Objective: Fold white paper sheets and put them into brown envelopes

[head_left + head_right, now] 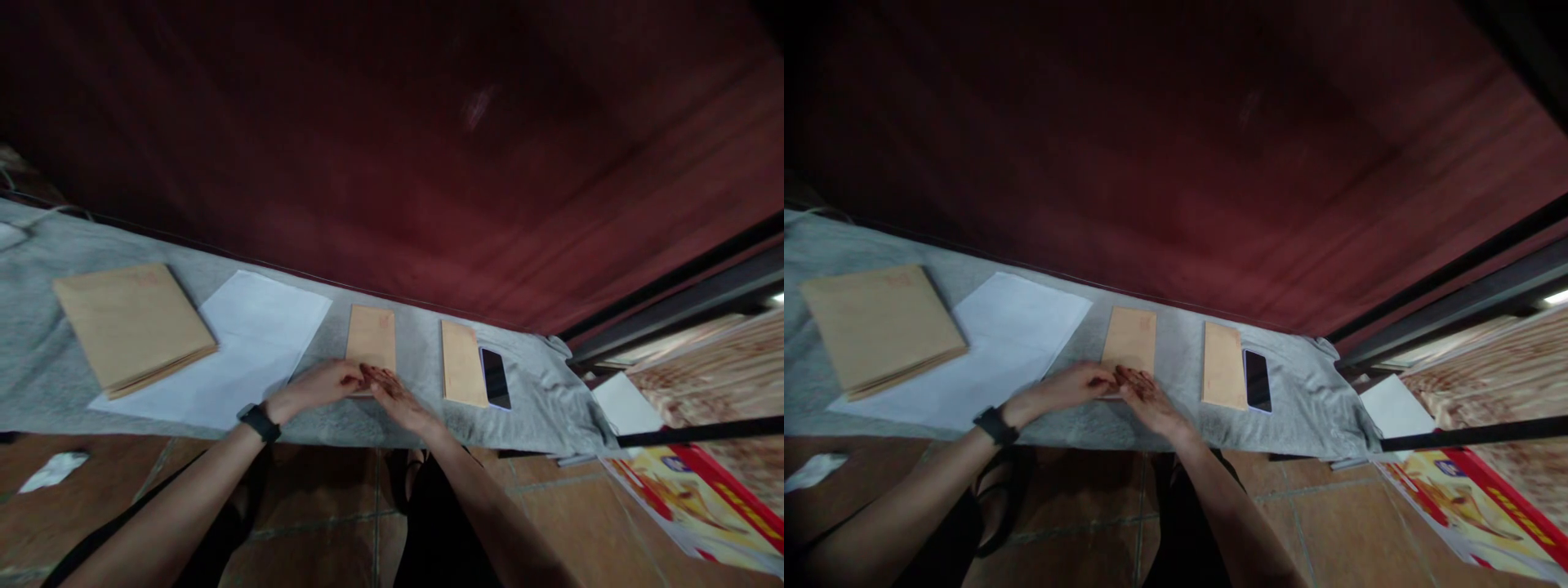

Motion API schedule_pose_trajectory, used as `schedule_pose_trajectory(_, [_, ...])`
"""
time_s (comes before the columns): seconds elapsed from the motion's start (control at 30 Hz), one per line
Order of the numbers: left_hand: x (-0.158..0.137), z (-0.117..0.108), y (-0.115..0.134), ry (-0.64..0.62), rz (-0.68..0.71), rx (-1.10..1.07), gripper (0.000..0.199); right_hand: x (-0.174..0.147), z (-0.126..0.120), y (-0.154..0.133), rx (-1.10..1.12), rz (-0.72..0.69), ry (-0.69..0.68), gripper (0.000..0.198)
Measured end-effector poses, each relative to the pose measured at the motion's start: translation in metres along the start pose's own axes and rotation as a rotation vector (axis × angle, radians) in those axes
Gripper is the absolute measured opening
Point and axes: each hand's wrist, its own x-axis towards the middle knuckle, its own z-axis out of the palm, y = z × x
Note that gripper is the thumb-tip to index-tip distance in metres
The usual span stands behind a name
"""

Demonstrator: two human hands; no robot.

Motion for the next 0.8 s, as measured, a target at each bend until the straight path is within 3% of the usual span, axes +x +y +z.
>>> schedule_pose_trajectory(0.13, [0.014, 0.001, -0.013, 0.235, -0.01, 0.172, 0.038, -0.01, 0.002, -0.007, -0.015, 0.004, -0.046, 0.061])
schedule_pose_trajectory(0.2, [0.02, 0.009, -0.019, 0.291, 0.022, 0.292, 0.048, -0.011, 0.002, -0.009, -0.019, 0.005, -0.048, 0.061])
schedule_pose_trajectory(0.43, [0.032, 0.036, -0.036, 0.247, -0.012, 0.551, 0.056, -0.012, 0.002, -0.009, -0.028, -0.012, -0.016, 0.054])
schedule_pose_trajectory(0.8, [0.03, 0.037, -0.035, 0.155, -0.041, 0.574, 0.058, -0.01, 0.001, 0.003, 0.077, -0.08, 0.049, 0.05])
